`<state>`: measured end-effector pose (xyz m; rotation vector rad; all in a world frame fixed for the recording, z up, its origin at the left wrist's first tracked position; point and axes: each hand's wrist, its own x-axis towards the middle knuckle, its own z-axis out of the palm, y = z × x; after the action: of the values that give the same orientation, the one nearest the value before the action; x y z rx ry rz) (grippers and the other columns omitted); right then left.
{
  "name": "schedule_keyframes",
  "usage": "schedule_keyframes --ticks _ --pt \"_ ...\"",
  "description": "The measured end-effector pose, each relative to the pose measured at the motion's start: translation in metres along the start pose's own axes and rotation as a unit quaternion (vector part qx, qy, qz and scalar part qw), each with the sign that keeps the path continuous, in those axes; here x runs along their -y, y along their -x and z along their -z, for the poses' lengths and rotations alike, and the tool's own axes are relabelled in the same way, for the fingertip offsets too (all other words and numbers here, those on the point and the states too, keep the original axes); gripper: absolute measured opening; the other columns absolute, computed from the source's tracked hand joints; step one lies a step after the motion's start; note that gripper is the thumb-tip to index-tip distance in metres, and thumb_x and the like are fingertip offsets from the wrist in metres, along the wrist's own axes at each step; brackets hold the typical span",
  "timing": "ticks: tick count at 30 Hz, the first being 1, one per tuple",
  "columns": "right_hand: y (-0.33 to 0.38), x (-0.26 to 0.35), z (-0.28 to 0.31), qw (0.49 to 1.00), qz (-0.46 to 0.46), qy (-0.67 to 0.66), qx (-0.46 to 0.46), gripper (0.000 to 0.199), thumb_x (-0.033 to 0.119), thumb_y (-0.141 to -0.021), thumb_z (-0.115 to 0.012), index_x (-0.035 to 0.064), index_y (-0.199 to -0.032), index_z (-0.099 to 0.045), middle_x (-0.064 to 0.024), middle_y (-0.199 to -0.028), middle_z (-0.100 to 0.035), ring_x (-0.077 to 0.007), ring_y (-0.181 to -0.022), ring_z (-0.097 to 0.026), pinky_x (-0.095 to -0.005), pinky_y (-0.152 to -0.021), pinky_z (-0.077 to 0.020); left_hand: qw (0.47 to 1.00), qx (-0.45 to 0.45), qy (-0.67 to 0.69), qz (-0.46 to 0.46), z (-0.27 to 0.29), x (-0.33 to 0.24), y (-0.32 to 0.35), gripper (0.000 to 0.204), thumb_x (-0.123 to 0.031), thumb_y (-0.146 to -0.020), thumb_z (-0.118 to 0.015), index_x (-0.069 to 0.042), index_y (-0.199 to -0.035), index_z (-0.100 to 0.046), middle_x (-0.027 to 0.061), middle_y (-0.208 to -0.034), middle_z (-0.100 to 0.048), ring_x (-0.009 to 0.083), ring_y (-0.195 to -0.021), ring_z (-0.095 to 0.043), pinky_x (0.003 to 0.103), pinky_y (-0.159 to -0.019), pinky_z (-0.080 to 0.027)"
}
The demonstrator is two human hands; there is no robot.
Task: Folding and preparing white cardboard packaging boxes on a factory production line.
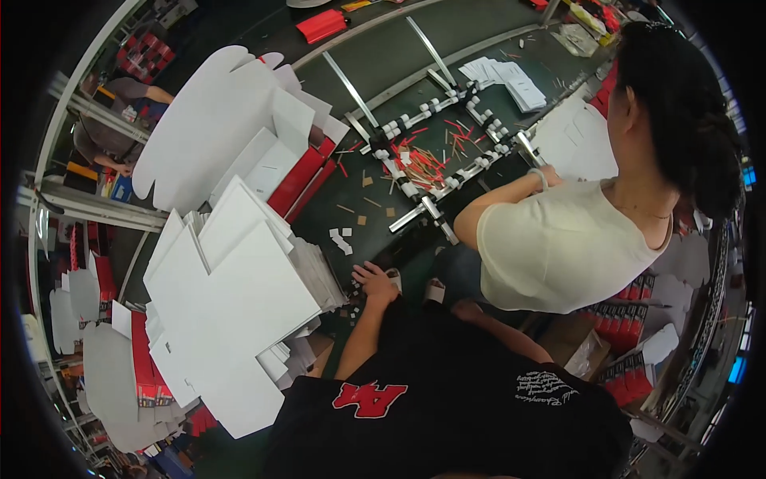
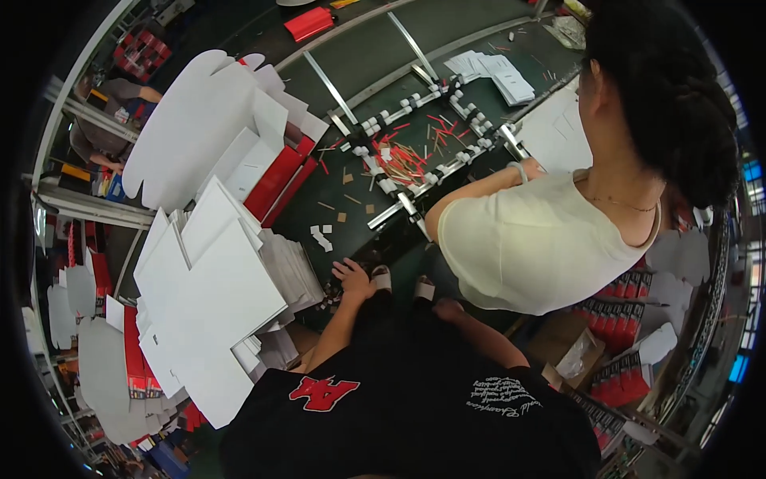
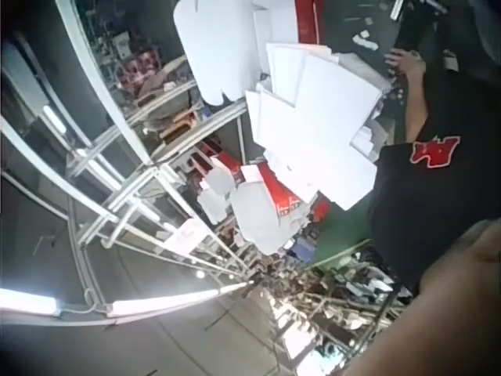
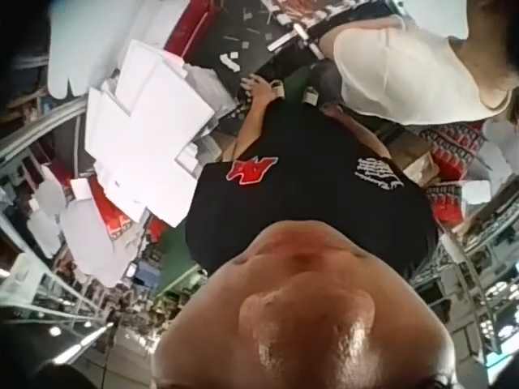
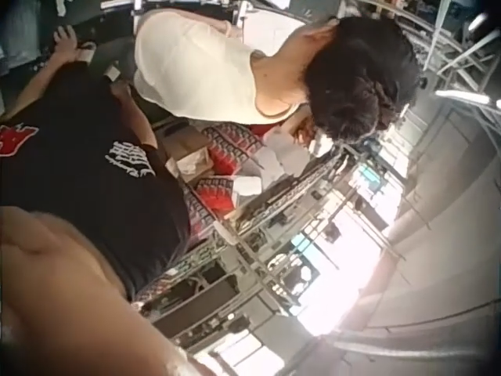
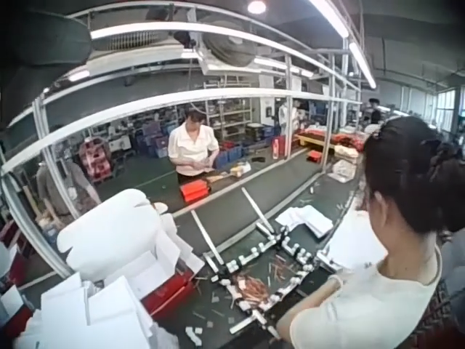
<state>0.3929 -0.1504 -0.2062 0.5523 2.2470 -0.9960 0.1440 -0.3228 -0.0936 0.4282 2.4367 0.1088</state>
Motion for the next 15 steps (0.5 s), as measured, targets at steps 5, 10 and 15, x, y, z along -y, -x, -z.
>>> schedule_keyframes --ticks 5,10,15 --pt "0.029 0.035 0.023 0.994 -0.084 -0.065 -0.019 0.033 0.035 -0.078 -0.055 0.0061 -0.088 -0.067 -0.0165 -0.096 -0.063 -0.0328 -0.093 -0.060 -0.0433 -0.082 -0.0459 1.000 -0.007 -0.016 -0.014 -0.007 -0.003 -0.008 0.107 -0.031 -0.069 -0.067 0.012 -0.135 0.006 0.0421 -0.137 0.008 0.0596 -0.126 0.002 0.056 -0.100 -0.027" --pt "0.014 0.054 0.032 0.998 -0.051 -0.036 0.004 0.032 0.034 -0.076 -0.057 0.0053 -0.088 -0.066 -0.0175 -0.096 -0.063 -0.0329 -0.092 -0.060 -0.0418 -0.081 -0.0463 0.999 -0.011 -0.021 -0.022 -0.010 -0.007 -0.007 0.106 -0.029 -0.070 -0.067 0.013 -0.135 0.006 0.0421 -0.137 0.009 0.0598 -0.126 0.003 0.057 -0.101 -0.026" --pt "-0.009 0.153 0.090 0.979 0.080 -0.153 -0.107 0.041 0.025 -0.073 -0.059 0.0025 -0.108 -0.058 -0.0212 -0.104 -0.059 -0.0346 -0.096 -0.057 -0.0418 -0.083 -0.0456 0.999 0.034 -0.004 0.002 -0.010 -0.005 -0.012 0.108 -0.039 -0.072 -0.062 0.016 -0.133 0.008 0.0445 -0.135 0.009 0.0626 -0.124 0.007 0.060 -0.103 -0.007"
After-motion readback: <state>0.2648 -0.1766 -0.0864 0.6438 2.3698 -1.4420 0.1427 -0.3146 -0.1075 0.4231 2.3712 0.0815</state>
